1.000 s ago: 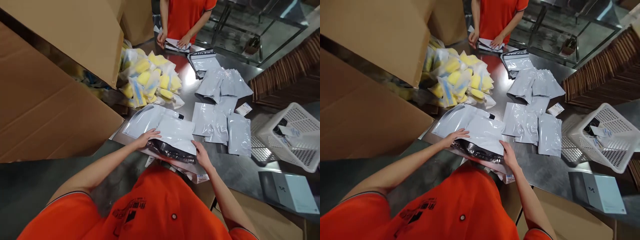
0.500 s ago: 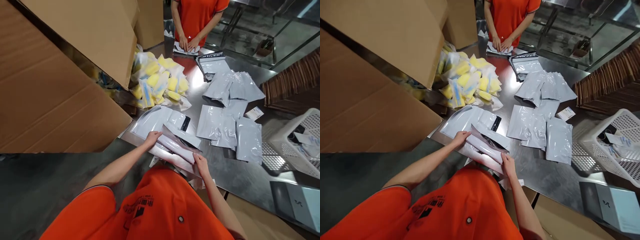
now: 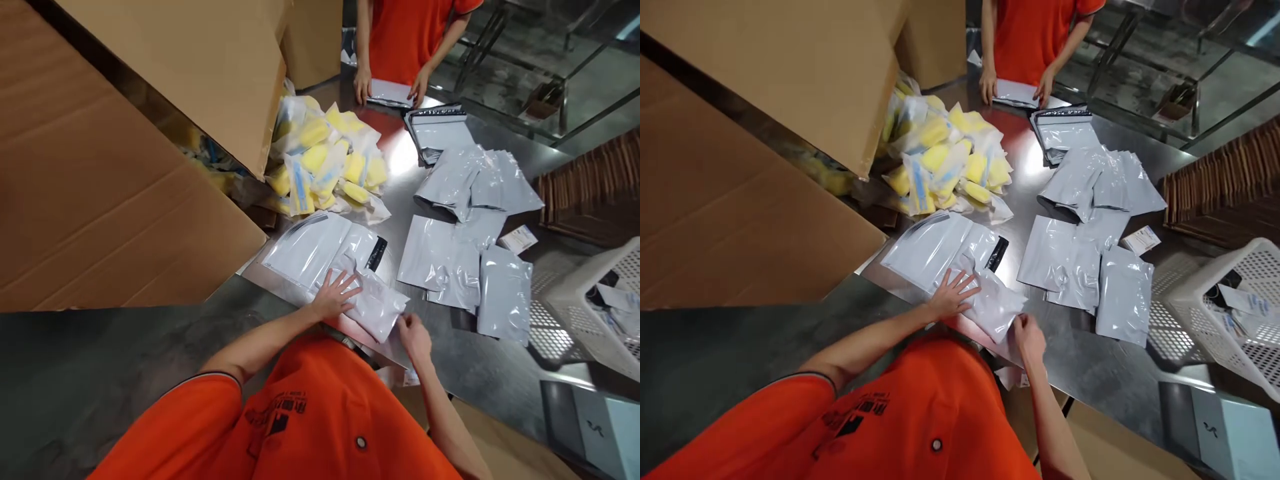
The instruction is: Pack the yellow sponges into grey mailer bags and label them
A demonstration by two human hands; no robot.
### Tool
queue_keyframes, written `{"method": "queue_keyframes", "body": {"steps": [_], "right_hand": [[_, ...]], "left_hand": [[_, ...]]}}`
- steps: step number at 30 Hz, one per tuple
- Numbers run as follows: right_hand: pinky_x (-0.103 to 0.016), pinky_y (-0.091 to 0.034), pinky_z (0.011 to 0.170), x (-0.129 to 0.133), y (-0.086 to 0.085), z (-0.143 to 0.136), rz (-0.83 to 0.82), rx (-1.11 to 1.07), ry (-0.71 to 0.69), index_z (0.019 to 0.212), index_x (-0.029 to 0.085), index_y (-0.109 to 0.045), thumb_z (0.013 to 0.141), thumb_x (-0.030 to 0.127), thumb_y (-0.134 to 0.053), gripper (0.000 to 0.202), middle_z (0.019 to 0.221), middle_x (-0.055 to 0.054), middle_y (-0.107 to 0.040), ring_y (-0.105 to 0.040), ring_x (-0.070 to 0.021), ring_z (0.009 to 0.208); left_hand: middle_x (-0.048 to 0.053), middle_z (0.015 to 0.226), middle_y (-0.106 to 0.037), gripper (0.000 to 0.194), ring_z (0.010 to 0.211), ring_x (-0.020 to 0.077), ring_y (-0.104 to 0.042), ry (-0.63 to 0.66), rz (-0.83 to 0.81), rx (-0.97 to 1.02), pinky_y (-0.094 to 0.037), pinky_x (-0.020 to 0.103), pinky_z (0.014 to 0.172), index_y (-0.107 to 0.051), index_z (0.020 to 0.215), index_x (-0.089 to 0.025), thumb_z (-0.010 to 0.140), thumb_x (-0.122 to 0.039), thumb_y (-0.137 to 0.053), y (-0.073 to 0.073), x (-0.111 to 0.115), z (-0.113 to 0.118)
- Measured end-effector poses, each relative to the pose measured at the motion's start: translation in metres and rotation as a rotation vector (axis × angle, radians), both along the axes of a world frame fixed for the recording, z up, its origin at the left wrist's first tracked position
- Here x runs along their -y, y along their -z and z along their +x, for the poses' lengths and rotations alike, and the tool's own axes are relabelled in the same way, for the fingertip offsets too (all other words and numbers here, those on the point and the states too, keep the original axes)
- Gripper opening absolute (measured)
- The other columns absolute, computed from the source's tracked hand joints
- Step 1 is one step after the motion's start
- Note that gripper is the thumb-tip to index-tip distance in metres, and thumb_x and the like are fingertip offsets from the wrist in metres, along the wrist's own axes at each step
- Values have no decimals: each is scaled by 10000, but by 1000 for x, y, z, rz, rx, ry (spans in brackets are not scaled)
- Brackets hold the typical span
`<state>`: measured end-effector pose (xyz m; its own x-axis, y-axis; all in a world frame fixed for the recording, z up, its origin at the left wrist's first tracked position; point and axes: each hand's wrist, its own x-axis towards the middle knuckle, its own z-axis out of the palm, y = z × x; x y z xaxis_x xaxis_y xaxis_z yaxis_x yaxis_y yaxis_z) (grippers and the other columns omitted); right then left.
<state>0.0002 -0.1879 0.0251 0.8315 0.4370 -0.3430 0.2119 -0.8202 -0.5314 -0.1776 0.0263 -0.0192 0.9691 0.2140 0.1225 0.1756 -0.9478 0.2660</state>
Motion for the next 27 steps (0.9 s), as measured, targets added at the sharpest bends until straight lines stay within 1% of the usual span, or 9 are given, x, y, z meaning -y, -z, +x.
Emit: {"method": "queue_keyframes", "body": {"steps": [2,5,8,11,15,18,20,23,27], "right_hand": [[-336,-439,743,-23,-22,8,71,312,-57,999,196,-632,868,480,-474,350,916,-100,-685,-619,-253,861],[-331,-422,890,-90,-41,4,216,448,-447,1118,169,-619,959,383,-401,345,1060,-125,-677,-592,-242,1014],[-301,-409,869,-160,-36,-11,72,399,-729,1122,163,-635,974,329,-442,294,1082,-117,-675,-594,-230,1009],[-294,-388,815,-197,-22,-19,-136,399,-793,1101,155,-654,971,297,-479,261,1087,-118,-673,-599,-234,994],[-278,-350,745,-197,-16,-14,-149,369,-826,1055,158,-662,1004,268,-418,272,1023,-99,-682,-605,-204,921],[-283,-324,733,-187,-23,-13,-70,413,-850,996,145,-667,1010,270,-403,293,972,-103,-680,-589,-202,888],[-292,-305,726,-182,-28,-16,-36,471,-880,977,143,-673,1002,273,-420,286,950,-107,-677,-573,-206,870],[-300,-288,718,-177,-34,-20,-32,518,-930,956,151,-684,987,274,-450,266,936,-106,-676,-562,-210,858],[-295,-318,737,-177,-41,-18,-21,454,-937,968,164,-701,1000,302,-434,302,945,-99,-692,-592,-208,882]], "left_hand": [[84,1582,-390,578,1462,392,-306,-4,-6,-31,-108,736,1139,-454,1470,-363,925,-508,-579,9,-1,1],[94,1590,-372,584,1471,394,-284,-1,3,-27,-89,746,1137,-449,1473,-350,928,-530,-561,12,-1,0],[103,1551,-430,568,1477,388,-270,2,17,-24,-69,744,1142,-492,1441,-326,923,-550,-554,9,1,-2],[109,1512,-478,567,1457,378,-314,-10,-15,-39,-75,735,1146,-520,1415,-307,912,-563,-567,3,3,-5],[123,1362,-614,396,1347,327,-479,-200,-297,73,-256,623,1156,-644,1258,-235,940,-453,-555,-13,0,3],[105,970,-736,282,983,242,-683,-639,-920,194,-531,421,926,-699,911,-174,939,-396,-529,-28,-13,22],[67,763,-706,332,705,182,-684,-844,-1253,211,-572,322,688,-638,778,-167,939,-422,-499,-34,-23,38],[19,617,-642,290,509,130,-613,-902,-1371,209,-517,250,511,-569,728,-170,925,-373,-508,-36,-35,54],[-29,531,-577,190,470,119,-586,-925,-1383,232,-497,232,495,-511,691,-188,879,-222,-511,-34,-36,55]]}}
